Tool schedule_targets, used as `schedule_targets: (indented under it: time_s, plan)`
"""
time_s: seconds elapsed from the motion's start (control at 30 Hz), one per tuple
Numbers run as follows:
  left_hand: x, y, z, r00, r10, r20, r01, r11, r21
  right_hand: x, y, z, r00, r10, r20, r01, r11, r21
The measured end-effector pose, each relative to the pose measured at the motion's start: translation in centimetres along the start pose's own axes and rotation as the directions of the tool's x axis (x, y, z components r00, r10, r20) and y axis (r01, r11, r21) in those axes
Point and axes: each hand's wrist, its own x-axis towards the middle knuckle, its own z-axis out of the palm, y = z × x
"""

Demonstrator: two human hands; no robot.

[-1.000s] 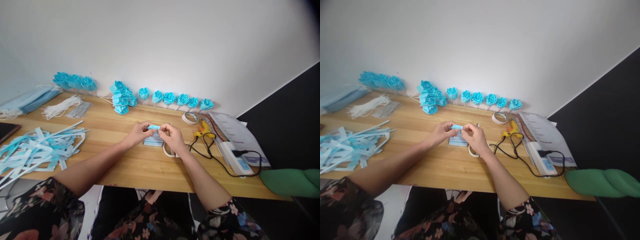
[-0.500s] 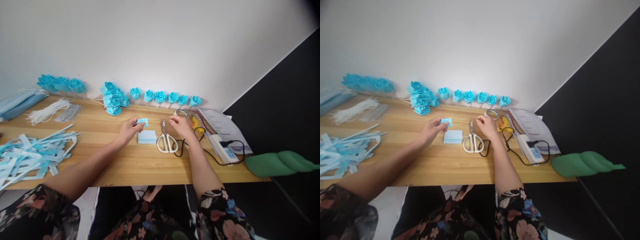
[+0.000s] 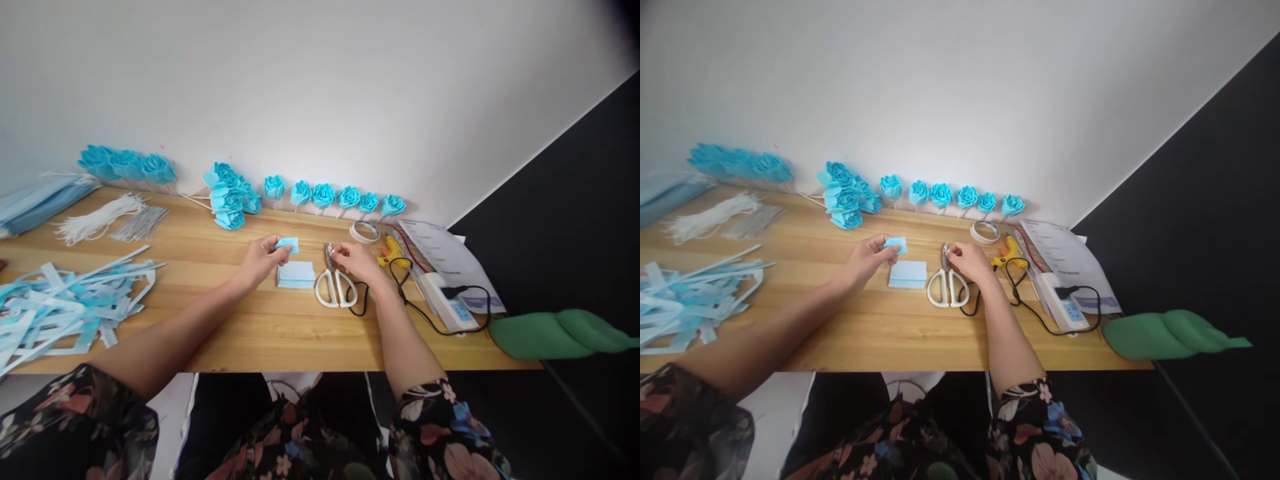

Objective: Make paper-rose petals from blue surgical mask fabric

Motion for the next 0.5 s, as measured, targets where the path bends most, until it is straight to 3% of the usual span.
schedule_targets:
  time_s: [0.33,0.5]
  plan:
    - [-0.1,-0.03,-0.05,1.0,-0.002,0.01,0.002,1.0,0.024,0.4,0.95,0.61,0.992,0.121,0.039,-0.126,0.967,0.22]
    - [-0.12,0.22,-0.04,1.0,-0.012,0.004,0.012,1.0,0.013,0.35,0.68,0.5,0.995,0.098,-0.016,-0.094,0.982,0.163]
